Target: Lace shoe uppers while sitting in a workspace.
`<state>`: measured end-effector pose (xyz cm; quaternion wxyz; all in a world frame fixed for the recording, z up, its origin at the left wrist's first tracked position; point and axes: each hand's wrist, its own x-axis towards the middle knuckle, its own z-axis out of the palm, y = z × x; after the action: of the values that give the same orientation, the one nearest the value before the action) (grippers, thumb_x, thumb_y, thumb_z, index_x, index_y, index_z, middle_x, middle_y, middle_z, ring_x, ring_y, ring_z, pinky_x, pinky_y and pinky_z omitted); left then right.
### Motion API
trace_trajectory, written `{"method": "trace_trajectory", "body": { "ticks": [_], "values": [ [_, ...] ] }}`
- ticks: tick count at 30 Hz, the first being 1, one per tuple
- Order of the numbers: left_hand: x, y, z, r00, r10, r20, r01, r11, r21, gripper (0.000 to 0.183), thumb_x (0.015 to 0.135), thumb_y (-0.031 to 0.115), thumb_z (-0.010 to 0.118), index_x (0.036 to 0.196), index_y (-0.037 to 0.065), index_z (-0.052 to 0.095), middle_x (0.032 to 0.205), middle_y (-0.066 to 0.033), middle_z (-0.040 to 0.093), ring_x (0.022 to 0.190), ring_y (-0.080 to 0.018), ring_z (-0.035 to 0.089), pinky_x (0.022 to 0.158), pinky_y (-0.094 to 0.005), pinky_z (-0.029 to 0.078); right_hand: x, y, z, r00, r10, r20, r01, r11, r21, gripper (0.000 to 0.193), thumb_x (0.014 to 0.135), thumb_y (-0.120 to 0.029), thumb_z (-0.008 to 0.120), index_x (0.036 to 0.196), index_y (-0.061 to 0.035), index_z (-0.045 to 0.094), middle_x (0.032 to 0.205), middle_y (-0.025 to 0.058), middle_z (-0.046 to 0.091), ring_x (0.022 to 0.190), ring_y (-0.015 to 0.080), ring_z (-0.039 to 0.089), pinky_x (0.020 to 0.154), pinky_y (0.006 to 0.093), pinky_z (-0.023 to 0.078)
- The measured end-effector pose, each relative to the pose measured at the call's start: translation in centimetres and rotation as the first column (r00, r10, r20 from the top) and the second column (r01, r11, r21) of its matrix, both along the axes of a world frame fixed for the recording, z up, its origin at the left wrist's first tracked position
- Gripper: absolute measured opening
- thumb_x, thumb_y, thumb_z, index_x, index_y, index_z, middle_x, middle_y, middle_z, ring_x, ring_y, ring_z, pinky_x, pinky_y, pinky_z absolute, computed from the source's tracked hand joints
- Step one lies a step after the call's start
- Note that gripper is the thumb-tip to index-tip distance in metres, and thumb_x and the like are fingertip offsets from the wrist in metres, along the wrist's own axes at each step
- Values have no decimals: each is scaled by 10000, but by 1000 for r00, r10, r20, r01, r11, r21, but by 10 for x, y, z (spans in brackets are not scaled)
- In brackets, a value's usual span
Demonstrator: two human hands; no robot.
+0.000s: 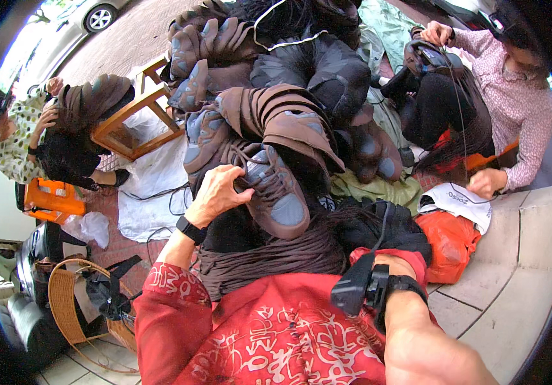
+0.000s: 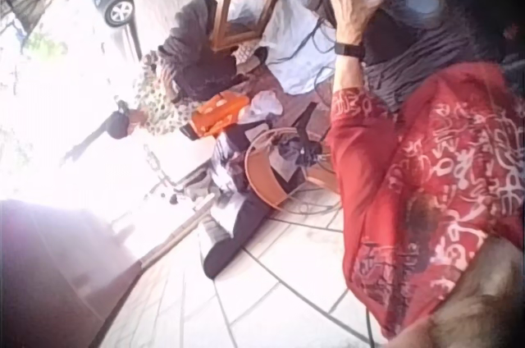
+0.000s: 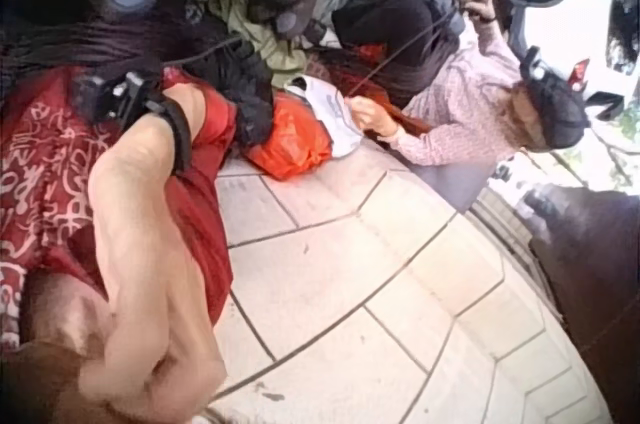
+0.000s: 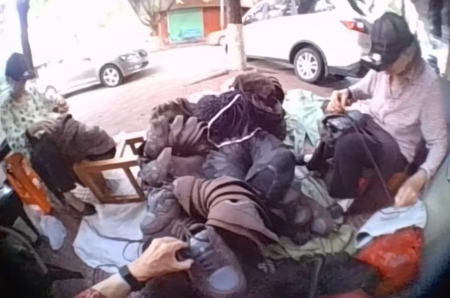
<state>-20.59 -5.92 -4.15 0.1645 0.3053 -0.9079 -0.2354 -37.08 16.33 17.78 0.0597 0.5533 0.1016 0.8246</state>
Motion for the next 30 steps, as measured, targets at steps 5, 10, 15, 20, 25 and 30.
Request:
{"method": "trace_trajectory", "body": {
  "ticks": [5,10,15,20,25,30],
  "values": [
    [27,-16,6,943,292,-163,-81,673,736,451,735,198,707,1106,2,540,973,-106,628,887,-163,593,780,-275,469,-33,-68,-70,958,-254,-134,283,763,581,100,798,-57,519,876,2,542,833,104,552,701,183,525,642,269,444],
    [51,-33,8,907,376,-192,-79,598,798,307,804,116,627,1066,-20,543,947,-89,607,826,-140,588,676,-251,507,-22,-138,-150,968,230,-104,172,-297,939,175,817,-89,565,941,31,535,760,101,584,620,125,564,576,242,458],
    [30,-61,25,946,306,-106,-205,818,538,240,780,142,646,975,8,605,865,-76,645,740,-120,596,642,-256,496,25,-167,-202,615,287,-734,788,-219,575,380,741,-314,632,877,19,511,746,237,590,693,423,573,618,452,479],
    [-46,-84,48,982,-185,29,187,965,-185,439,660,181,716,1022,3,543,931,-150,593,904,-299,563,781,-378,458,42,-182,-224,397,357,-845,917,-188,351,310,715,-299,656,813,-12,593,709,174,619,667,323,625,584,419,497],
    [-127,-72,41,810,-448,378,554,796,-244,849,509,349,799,1212,101,395,1205,-179,395,1079,-357,427,808,-409,475,36,-181,-232,422,264,-867,906,-86,414,271,710,-287,637,722,-17,613,660,166,610,608,292,621,538,404,490],
    [-156,-80,25,648,-408,642,689,673,-268,914,524,255,772,1306,125,317,1128,-175,424,1042,-355,452,782,-410,488,9,-179,-237,646,303,-700,755,-120,645,247,767,-263,580,795,-18,580,772,163,616,722,337,601,635,426,472]
  ]
}}
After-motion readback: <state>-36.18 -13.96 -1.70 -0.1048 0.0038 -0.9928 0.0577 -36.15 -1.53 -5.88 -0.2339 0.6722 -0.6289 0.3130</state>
